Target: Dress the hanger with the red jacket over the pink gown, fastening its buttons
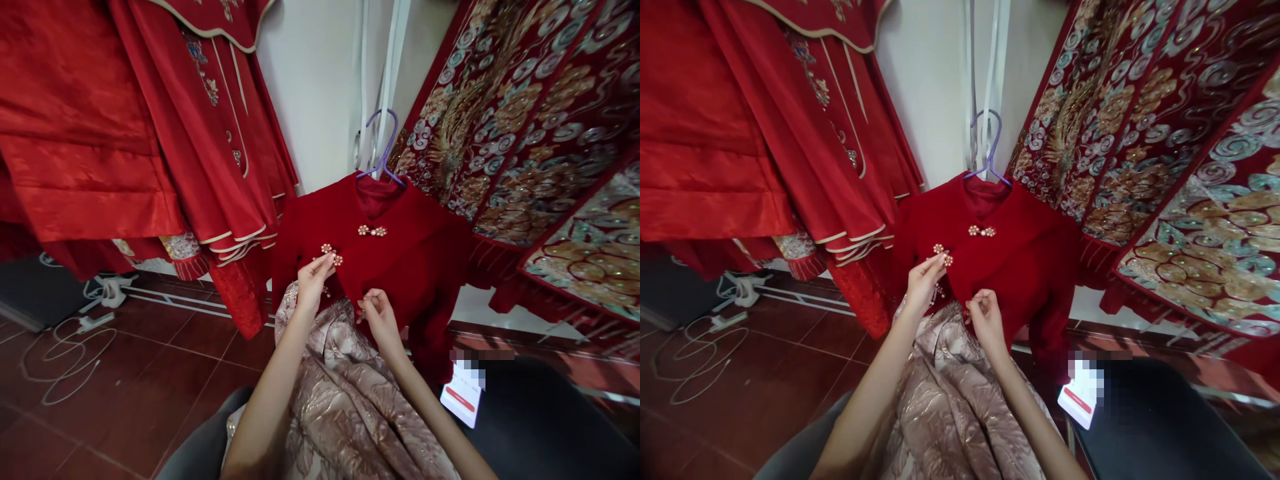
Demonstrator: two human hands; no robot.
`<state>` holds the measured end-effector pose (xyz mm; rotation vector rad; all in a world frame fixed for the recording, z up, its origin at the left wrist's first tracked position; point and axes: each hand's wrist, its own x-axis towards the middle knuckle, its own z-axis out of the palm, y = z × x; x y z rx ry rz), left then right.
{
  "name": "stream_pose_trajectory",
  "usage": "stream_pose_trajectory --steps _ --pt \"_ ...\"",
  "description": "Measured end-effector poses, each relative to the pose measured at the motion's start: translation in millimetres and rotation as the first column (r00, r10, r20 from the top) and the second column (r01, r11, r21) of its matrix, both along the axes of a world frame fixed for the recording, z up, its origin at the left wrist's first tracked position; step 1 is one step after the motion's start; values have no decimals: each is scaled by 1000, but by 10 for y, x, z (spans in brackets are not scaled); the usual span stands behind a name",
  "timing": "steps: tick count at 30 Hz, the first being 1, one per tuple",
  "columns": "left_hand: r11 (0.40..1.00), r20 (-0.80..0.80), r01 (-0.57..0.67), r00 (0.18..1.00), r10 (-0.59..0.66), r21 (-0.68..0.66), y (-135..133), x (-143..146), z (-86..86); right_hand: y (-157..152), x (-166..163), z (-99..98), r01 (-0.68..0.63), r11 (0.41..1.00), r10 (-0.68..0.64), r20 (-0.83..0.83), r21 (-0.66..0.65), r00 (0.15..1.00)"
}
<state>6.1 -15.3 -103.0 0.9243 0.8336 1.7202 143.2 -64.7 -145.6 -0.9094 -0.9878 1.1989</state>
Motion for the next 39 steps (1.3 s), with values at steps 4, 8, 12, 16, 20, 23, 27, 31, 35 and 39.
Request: stream_pose_trajectory --steps 4,8,12,16,20,23,27,31,35,39 --pt "999 6 -26 1000 26 -29 19 37 32 -8 -9 -2 -8 1000 8 -1 6 1000" --pt "991 -1 -103 995 103 -85 31 98 80 -15 -1 -1 -28 999 28 -2 22 1000" --pt "987 -87 -34 996 21 -155 57 176 196 -21 12 -2 -37 999 37 15 37 999" --pt "995 -375 -14 926 48 95 147 266 394 -24 30 5 -34 999 32 53 41 998" --pt "915 -707 39 648 283 402 236 336 624 -19 58 27 -8 997 -1 112 78 994" --pt "848 -831 61 251 497 526 261 345 784 -5 95 44 30 990 -54 174 141 983" --pt "774 -777 169 -66 626 610 272 305 969 30 165 64 121 965 -178 240 233 954" --pt "720 -710 301 -162 685 626 315 257 1074 55 211 81 154 963 -202 218 221 955" --pt "706 -710 393 -165 684 589 371 236 1094 57 218 81 139 967 -182 199 213 963" --pt "701 -740 425 -99 665 573 355 245 1147 74 247 73 182 956 -226 183 230 957"
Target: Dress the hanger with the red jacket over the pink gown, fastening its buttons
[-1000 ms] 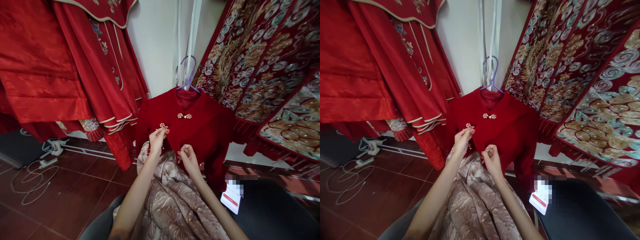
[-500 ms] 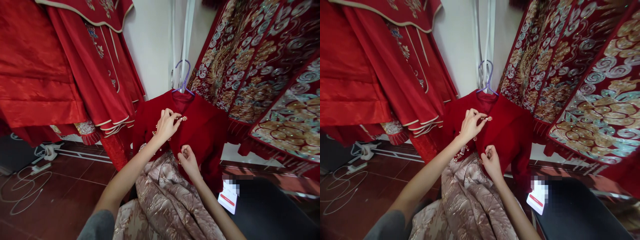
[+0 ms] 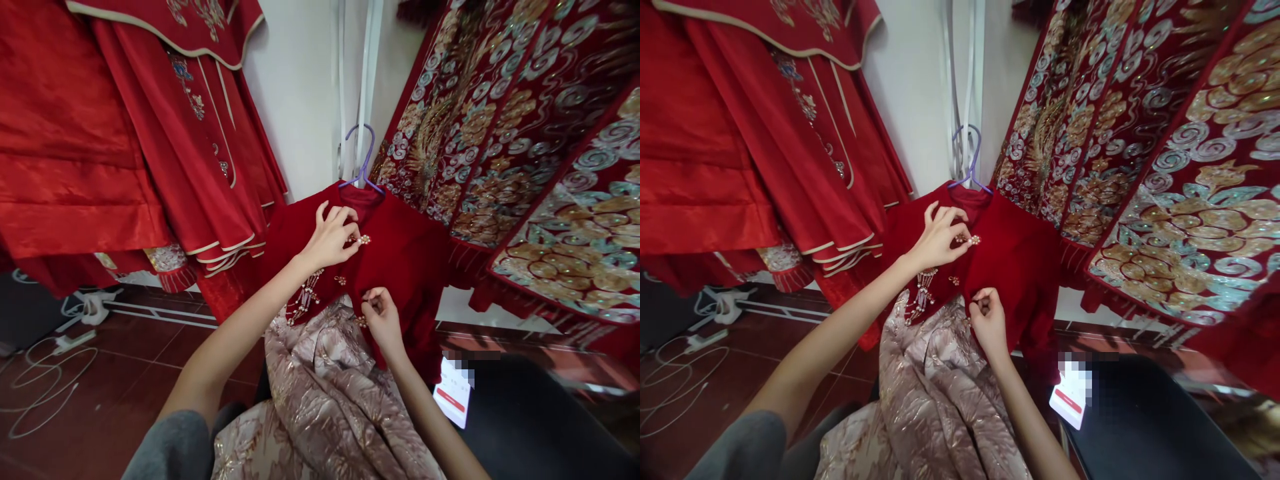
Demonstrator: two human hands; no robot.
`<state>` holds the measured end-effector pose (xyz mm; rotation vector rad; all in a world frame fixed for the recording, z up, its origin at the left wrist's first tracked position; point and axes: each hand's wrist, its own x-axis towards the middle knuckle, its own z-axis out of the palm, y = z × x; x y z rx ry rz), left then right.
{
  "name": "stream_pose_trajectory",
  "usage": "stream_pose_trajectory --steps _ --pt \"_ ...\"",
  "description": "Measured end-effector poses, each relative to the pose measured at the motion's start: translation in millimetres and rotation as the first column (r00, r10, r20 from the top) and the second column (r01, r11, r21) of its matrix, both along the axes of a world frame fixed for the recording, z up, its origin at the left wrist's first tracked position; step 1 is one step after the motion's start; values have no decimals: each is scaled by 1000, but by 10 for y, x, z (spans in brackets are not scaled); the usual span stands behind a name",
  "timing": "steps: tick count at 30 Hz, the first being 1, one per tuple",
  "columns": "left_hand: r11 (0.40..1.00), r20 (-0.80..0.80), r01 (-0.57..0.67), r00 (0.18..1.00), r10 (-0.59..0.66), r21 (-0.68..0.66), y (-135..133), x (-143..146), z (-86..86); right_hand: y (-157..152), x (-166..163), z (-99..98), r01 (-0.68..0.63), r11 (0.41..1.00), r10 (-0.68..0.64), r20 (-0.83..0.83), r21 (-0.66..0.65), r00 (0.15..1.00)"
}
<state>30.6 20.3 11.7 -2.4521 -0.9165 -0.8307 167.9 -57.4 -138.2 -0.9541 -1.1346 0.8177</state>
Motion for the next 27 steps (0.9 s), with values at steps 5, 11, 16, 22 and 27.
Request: stream_pose_trajectory --steps 5,11,16,22,27 --pt "996 -76 79 994 -82 -47 -59 33 93 13 62 35 28 1000 -28 -5 2 1000" --pt "996 -97 92 991 -91 7 -34 23 43 -14 126 122 70 997 -70 5 29 998" --pt "983 -10 179 984 -180 -36 10 1 -34 -9 174 133 69 997 -69 14 33 998" --pt "991 -93 114 988 -120 -67 -29 26 -8 53 224 334 93 991 -94 12 93 995" --pt "977 45 196 980 -193 -88 -28 17 5 135 290 817 169 955 -187 53 244 981"
